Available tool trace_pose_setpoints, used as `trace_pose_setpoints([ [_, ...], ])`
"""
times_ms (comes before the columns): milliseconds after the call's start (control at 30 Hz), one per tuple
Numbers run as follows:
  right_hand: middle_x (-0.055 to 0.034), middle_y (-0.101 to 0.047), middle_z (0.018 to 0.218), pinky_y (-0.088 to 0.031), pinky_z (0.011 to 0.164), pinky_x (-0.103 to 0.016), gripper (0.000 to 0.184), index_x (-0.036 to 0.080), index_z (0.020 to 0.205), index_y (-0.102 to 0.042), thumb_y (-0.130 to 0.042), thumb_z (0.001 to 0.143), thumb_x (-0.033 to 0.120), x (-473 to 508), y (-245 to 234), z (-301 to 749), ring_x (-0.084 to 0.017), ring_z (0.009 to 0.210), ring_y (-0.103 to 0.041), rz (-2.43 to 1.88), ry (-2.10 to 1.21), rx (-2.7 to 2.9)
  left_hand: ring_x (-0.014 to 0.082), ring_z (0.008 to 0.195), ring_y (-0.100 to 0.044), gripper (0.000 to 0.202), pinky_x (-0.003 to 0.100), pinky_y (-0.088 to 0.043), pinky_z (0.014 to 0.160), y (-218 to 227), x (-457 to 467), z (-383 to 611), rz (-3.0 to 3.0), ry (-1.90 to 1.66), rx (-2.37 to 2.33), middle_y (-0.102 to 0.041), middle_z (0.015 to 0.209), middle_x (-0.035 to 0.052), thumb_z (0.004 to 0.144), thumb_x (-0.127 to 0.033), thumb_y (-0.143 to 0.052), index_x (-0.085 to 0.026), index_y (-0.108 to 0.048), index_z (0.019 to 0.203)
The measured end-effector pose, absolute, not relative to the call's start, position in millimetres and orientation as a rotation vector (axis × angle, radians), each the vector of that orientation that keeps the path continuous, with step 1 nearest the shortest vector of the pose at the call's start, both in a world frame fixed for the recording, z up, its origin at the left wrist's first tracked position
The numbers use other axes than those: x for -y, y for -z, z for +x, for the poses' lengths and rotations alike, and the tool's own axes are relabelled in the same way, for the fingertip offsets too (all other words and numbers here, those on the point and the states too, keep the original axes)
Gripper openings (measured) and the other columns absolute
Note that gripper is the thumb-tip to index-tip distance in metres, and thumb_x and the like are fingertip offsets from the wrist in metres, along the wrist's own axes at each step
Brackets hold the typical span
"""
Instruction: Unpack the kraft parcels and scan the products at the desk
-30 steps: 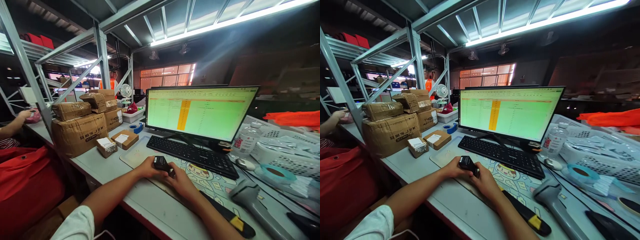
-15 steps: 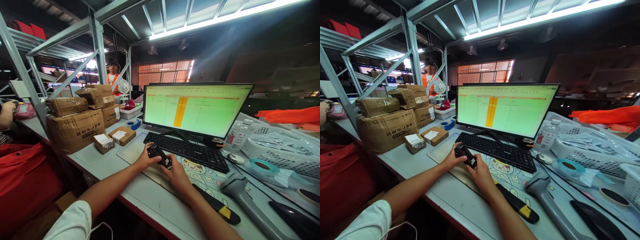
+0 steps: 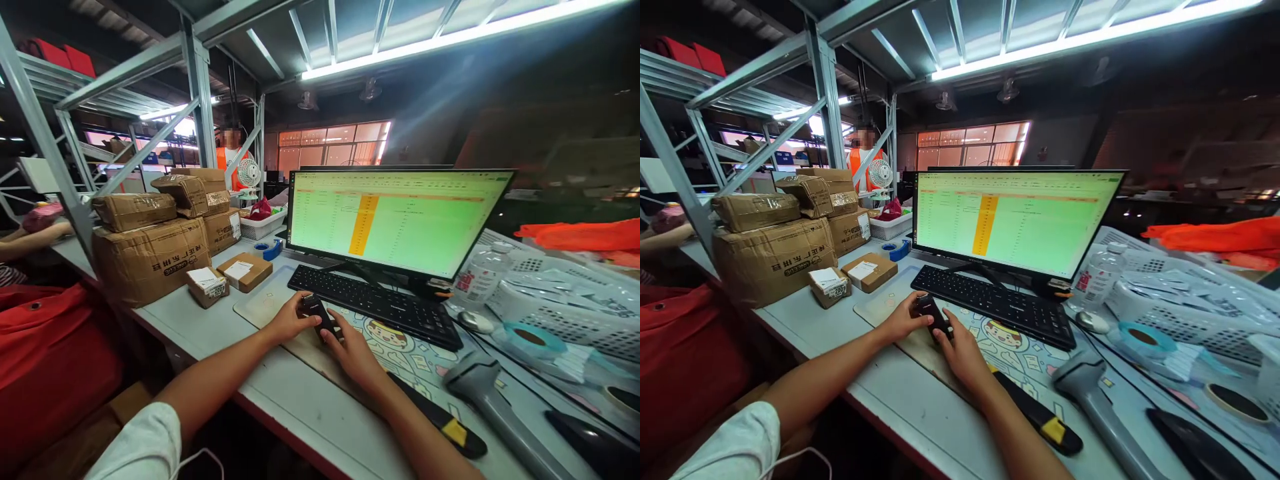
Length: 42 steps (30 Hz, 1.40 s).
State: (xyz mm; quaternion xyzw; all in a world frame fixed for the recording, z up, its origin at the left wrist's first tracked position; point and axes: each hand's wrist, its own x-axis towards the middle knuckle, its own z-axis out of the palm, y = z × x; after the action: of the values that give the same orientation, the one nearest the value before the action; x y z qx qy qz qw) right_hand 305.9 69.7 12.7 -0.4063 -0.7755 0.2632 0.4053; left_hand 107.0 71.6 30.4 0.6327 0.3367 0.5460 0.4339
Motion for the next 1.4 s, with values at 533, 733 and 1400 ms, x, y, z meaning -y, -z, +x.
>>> trace_pose_setpoints([
  [533, -0.0160, -0.070, 0.128, -0.051, 0.100, -0.048, 0.052, 0.017, 0.130, -0.059, -0.057, 0.088, 0.047, -73.8, -7.8, 305.2, -0.032, 0.114, -0.067, -1.000, -0.436, 2.025, 0.0214, 0.093, -0.061, 0.053, 0.030, -0.046, 0.087, -40.3, -60.7, 105.8, 1.989, -1.317, -0.897, -0.067, 0.099, 0.0040, 0.071, -0.046, -0.089, -0.017, -0.065, 0.108],
  [733, -0.0141, -0.073, 0.113, -0.052, 0.092, -0.046, 0.041, 0.018, 0.115, -0.066, -0.054, 0.087, 0.045, -71.9, -12.1, 306.6, -0.031, 0.103, -0.068, -0.973, -0.424, 2.061, 0.0209, 0.092, -0.059, 0.054, 0.031, -0.045, 0.087, -40.2, -61.4, 106.3, 2.094, -1.253, -0.900, -0.067, 0.099, 0.0038, 0.073, -0.048, -0.088, -0.017, -0.066, 0.111],
  [1400, -0.0152, -0.072, 0.119, -0.050, 0.097, -0.047, 0.043, 0.018, 0.118, -0.063, -0.062, 0.083, 0.043, -71.3, -11.5, 305.2, -0.032, 0.110, -0.066, -0.983, -0.505, 2.050, 0.0209, 0.090, -0.057, 0.049, 0.031, -0.043, 0.085, -37.9, -64.4, 103.9, 2.127, -1.244, -0.911, -0.067, 0.095, 0.0045, 0.075, -0.053, -0.086, -0.016, -0.067, 0.101],
])
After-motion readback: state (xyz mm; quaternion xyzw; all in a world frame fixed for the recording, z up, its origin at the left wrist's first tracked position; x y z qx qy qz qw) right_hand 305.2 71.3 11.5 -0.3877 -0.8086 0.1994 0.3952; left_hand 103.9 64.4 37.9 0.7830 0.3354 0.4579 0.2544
